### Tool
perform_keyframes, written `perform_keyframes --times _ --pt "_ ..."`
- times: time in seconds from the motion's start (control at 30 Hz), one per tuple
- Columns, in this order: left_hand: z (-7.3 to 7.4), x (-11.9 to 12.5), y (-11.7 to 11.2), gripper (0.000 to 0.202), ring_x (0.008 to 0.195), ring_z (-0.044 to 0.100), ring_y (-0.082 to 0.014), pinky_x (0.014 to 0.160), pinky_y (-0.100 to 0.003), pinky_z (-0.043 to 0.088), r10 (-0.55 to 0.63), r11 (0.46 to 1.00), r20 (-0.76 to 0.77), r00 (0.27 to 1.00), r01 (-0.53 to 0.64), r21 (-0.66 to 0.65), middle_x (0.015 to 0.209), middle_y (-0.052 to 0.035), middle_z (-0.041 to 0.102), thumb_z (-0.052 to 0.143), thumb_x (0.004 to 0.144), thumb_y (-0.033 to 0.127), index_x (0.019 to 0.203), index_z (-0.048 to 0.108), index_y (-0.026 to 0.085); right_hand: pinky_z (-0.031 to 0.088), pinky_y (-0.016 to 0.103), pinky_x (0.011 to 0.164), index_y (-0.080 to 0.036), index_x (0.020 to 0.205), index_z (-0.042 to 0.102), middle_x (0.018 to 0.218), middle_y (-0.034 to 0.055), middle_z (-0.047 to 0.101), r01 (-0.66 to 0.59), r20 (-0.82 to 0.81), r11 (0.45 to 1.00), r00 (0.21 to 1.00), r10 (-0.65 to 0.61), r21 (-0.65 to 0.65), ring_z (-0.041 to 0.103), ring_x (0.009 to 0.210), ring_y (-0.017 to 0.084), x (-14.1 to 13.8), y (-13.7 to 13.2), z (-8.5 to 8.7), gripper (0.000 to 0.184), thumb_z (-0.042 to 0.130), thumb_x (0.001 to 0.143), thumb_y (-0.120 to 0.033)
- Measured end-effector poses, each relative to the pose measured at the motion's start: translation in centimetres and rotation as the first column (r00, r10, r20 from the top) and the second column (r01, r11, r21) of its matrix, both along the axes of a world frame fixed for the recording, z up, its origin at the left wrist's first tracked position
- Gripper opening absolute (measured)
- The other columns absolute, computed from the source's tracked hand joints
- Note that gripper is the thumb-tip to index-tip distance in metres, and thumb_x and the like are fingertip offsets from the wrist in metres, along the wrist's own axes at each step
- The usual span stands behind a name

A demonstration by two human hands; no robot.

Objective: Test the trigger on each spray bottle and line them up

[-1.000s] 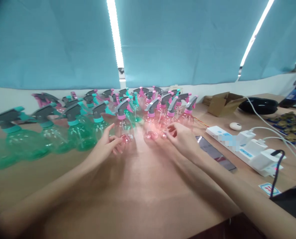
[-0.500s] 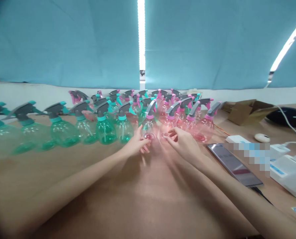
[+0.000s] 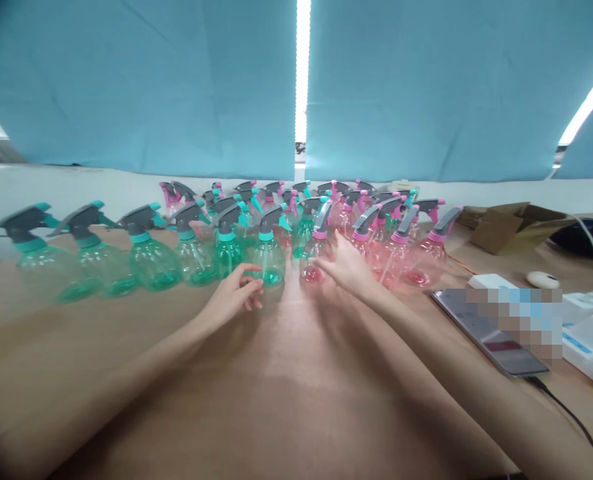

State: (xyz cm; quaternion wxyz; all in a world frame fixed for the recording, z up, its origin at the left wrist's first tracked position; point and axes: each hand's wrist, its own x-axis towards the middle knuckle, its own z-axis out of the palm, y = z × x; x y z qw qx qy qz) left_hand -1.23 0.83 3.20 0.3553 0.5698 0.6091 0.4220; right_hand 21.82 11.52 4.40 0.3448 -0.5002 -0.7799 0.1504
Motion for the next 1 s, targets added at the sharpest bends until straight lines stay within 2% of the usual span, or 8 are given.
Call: perform_keyframes --times 0.1,0.23,0.37,0.5,0.67,0.87,1.0 --pt "-0.2 -1.2 -0.3 0.026 0.054 0.062 -0.0109 0.047 -0.021 0.044 0.026 1.000 0.005 1.000 -0.026 0.003 0.077 0.0009 0.057 0.049 0.087 0.028 0.110 0.046 0.018 0.051 0.046 0.084 -0.016 0.135 0.047 0.132 0.0198 0.056 0.010 -0.036 0.999 0.999 -0.011 -0.050 0.062 0.107 0.038 -1.0 1.4 -0.1 0.079 0.070 0.069 -0.054" --pt "-0.7 -1.9 -0.8 0.025 0.053 0.062 -0.0105 0.046 -0.020 0.043 0.017 1.000 0.007 1.000 -0.017 -0.007 0.076 0.0019 0.057 0.050 0.086 0.029 0.109 0.047 0.019 0.048 0.046 0.087 -0.016 0.121 0.057 0.118 0.0171 0.065 0.042 -0.036 0.998 0.998 -0.043 -0.042 0.060 0.109 0.037 -1.7 2.4 -0.3 0.065 0.071 0.070 -0.052" --pt "-1.2 -2.2 -1.1 0.024 0.052 0.062 -0.0101 0.044 -0.019 0.042 0.008 1.000 -0.002 1.000 -0.008 -0.028 0.075 0.0021 0.057 0.050 0.086 0.030 0.108 0.049 0.020 0.048 0.044 0.084 -0.015 0.113 0.058 0.111 0.0153 0.066 0.053 -0.022 0.999 0.998 -0.053 -0.003 0.062 0.103 0.034 -1.8 2.1 -0.4 0.062 0.071 0.068 -0.056" --pt "-1.7 -2.1 -0.8 0.024 0.050 0.061 -0.0099 0.042 -0.018 0.042 0.011 0.999 -0.011 1.000 -0.012 -0.042 0.075 0.0022 0.057 0.051 0.085 0.029 0.108 0.048 0.019 0.049 0.044 0.079 -0.013 0.112 0.055 0.108 0.0179 0.064 0.102 -0.006 0.994 0.995 -0.102 0.030 0.061 0.101 0.035 -1.8 1.6 -0.6 0.065 0.068 0.069 -0.059" --pt "-1.7 -2.1 -1.0 0.024 0.052 0.061 -0.0104 0.043 -0.019 0.042 0.006 1.000 -0.023 1.000 -0.006 -0.008 0.075 0.0026 0.057 0.050 0.086 0.032 0.108 0.050 0.021 0.047 0.047 0.084 -0.011 0.113 0.054 0.113 0.0215 0.062 0.131 -0.009 0.990 0.991 -0.131 0.056 0.058 0.107 0.038 -1.9 1.4 -0.9 0.068 0.066 0.070 -0.062" --pt "-0.9 -4.2 -2.6 0.021 0.054 0.061 -0.0117 0.048 -0.022 0.045 0.059 0.997 -0.062 0.996 -0.056 0.051 0.070 0.0038 0.056 0.049 0.087 0.033 0.104 0.053 0.021 0.045 0.050 0.089 -0.008 0.127 0.046 0.124 0.0253 0.056 0.149 -0.050 0.986 0.988 -0.145 0.069 0.054 0.115 0.039 -1.4 -0.7 -1.1 0.082 0.067 0.070 -0.062" --pt "-0.7 -6.8 -4.0 0.020 0.058 0.063 -0.0140 0.051 -0.023 0.046 0.146 0.988 -0.078 0.986 -0.141 0.066 0.068 0.0025 0.057 0.051 0.086 0.037 0.095 0.057 0.020 0.047 0.047 0.086 -0.013 0.123 0.048 0.119 0.0210 0.060 0.166 -0.060 0.977 0.985 -0.159 0.132 0.059 0.108 0.036 -0.7 -3.6 -1.0 0.068 0.065 0.075 -0.057"
